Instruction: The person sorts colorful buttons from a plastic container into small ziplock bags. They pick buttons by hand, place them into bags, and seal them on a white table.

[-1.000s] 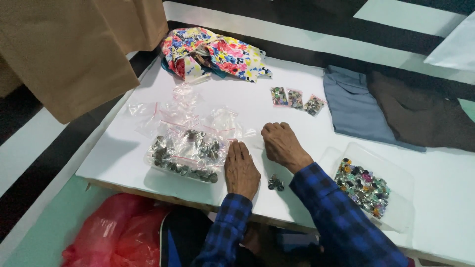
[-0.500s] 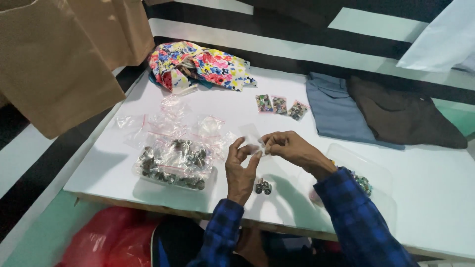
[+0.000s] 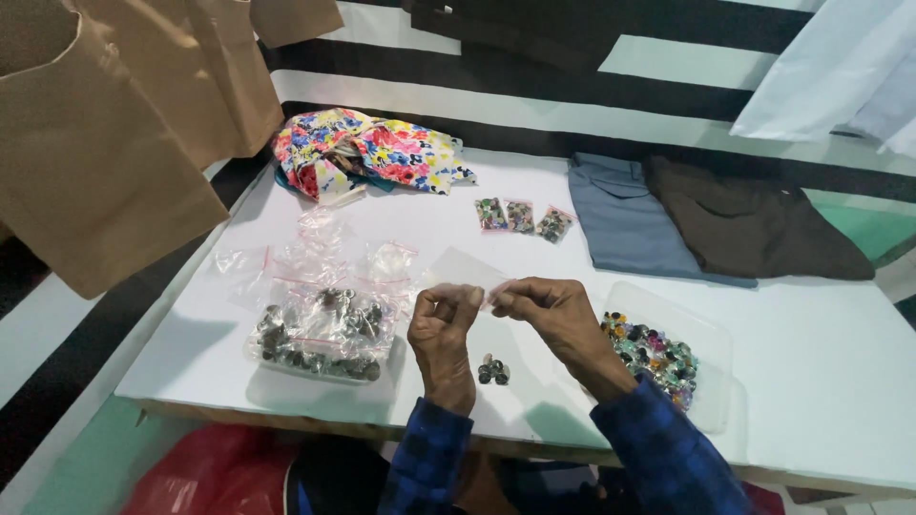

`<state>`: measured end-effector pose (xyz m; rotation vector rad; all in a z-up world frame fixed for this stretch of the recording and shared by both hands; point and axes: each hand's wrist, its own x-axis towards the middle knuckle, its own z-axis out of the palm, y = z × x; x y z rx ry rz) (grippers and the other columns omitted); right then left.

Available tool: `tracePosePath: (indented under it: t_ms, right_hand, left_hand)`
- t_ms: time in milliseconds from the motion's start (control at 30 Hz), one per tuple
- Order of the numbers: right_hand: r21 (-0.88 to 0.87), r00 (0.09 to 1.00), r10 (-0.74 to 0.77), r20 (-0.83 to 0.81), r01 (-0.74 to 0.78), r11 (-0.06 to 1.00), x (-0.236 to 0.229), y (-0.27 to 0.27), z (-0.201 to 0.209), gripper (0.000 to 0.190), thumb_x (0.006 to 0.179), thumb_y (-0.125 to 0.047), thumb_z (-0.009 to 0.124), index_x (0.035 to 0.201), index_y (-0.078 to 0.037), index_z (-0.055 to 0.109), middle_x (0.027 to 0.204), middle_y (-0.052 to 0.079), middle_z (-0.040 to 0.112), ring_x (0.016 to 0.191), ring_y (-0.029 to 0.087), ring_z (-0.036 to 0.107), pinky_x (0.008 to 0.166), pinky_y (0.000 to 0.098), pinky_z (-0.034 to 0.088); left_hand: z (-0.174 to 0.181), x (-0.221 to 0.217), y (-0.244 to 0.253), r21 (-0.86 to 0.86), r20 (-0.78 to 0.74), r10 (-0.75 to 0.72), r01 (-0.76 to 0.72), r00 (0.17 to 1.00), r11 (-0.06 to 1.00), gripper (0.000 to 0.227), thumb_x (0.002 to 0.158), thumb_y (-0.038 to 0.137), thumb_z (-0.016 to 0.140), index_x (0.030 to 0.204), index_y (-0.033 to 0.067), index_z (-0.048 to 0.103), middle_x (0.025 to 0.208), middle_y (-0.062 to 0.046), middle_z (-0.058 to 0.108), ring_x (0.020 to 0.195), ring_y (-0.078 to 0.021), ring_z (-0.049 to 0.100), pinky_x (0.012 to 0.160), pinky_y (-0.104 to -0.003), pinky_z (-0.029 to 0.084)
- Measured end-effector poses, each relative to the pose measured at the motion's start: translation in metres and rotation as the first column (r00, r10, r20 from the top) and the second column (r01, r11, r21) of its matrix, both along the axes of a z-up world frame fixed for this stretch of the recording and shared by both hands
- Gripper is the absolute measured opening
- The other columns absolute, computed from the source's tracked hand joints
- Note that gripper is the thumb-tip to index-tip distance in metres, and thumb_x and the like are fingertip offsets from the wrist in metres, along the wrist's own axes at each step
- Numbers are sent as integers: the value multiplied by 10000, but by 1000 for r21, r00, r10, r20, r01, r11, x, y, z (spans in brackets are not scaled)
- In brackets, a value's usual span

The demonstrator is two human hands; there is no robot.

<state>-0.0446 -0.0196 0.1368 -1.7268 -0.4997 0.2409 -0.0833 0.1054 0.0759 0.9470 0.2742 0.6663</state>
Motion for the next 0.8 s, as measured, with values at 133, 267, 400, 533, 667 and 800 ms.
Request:
tracePosePath:
  t_ms: [133,267,400,533,667,800]
  right_hand:
    - [12,1000,-17,5,17,1000,-7,-4,0,213,903,-154,727,1037,2,781,854,169,803,882,226,753,898,424,577]
    - [-104,988,-128,88,137,985,-18,-8,8,144,892,-154,728,892,-18,778,733,106,762,739,172,707,755,337,602]
    - [-321,948,-201,247,276,906,-34,-12,21,165,870,-228,748,764,-104,775,651,19,768,600,87,680,593,242,536]
    - [-393,909,-80,408,255,884,-37,-14,7,134,872,-151,632,831,-88,743,760,42,812,627,139,756,562,257,581]
    - [-388,911,9,412,166,907,-38,-23,2,150,882,-155,697,1027,-123,721,766,45,824,678,122,809,599,245,608]
    - [-448,963,103,249,20,894,-46,-28,22,461,865,-255,721,1295,-179,571,790,36,855,701,135,838,597,262,623]
  left_hand:
    - [-2,-7,0,0,-2,-29,29,1000,1000,223,816,76,840,940,63,656,857,-106,756,871,-148,710,881,-339,534]
    - [-3,-19,-11,235,-88,186,-161,979,959,546,766,132,843,1225,91,551,1116,-63,659,971,-177,630,956,-387,473]
    - [-7,-32,-21,734,182,589,-507,788,451,452,748,214,884,1127,159,644,1151,-16,690,1104,-219,632,1015,-405,390]
    - [6,-34,-21,859,95,429,-292,898,421,264,749,317,873,921,212,704,914,93,761,855,-141,701,920,-390,390]
    - [39,-51,-12,554,-203,14,103,979,826,117,802,204,800,782,91,775,701,-20,766,623,-104,670,429,-268,573]
    - [42,-59,5,504,-316,-190,334,930,797,167,853,220,736,811,76,808,691,-25,775,574,-94,657,546,-260,569]
